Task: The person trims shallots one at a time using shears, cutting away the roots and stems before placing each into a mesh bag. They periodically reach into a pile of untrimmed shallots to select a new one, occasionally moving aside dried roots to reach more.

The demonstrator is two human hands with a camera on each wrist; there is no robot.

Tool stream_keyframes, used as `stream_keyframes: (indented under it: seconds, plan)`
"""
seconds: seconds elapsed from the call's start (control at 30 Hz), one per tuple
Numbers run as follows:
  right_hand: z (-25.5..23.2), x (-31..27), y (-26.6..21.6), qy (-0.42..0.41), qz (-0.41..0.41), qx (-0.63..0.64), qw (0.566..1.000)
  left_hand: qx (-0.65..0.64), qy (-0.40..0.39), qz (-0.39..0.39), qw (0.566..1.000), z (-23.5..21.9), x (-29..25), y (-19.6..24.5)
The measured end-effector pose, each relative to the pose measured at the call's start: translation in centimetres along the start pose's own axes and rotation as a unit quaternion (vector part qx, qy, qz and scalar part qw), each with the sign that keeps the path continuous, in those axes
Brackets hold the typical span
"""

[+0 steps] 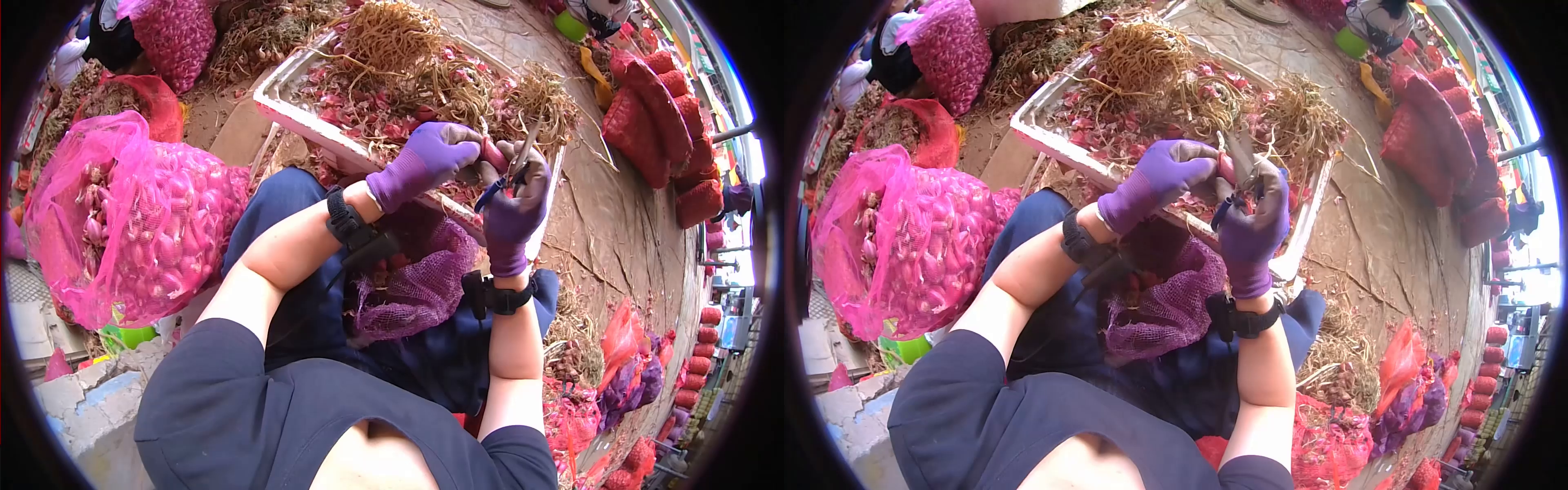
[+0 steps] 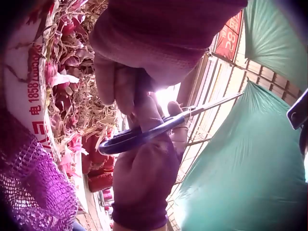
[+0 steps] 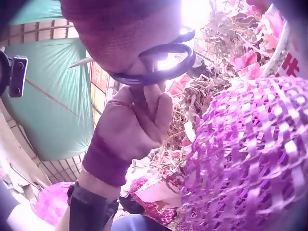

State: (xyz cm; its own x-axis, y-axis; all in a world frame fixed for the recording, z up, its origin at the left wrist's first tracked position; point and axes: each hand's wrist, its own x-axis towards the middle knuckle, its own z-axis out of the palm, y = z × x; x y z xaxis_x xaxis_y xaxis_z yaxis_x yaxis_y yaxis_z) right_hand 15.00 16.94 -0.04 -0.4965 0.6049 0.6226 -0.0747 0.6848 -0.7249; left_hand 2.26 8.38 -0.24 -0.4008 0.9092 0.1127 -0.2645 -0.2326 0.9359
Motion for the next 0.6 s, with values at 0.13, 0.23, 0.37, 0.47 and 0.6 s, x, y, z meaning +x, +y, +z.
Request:
stream_keyframes:
  seconds: [0.13, 0.23, 0.37, 0.47, 0.6]
  plan:
    - [-0.2, 0.2, -0.1, 0.007, 0.029, -0.004, 1.000, -0.050, -0.008, -0.037, 0.998, 0.1, -0.2, 1.2]
    - [-0.1, 0.0, 0.5, 0.003, -0.027, -0.036, 0.999, -0.017, -0.019, -0.026, 0.999, 0.0, -0.3, 1.2]
    - [-0.3, 0.0, 0.4, -0.009, -0.029, -0.041, 0.999, -0.047, 0.039, 0.022, 0.998, 0.8, -0.2, -0.1]
    - [0.0, -0.2, 0.2, 0.005, -0.011, -0.013, 1.000, 0.086, 0.064, 0.050, 0.993, 0.8, -0.2, 0.0]
    - [0.4, -0.5, 0.1, 0.008, 0.010, 0.015, 1.000, 0.317, 0.097, 0.126, 0.935, 0.7, -0.7, 0.6]
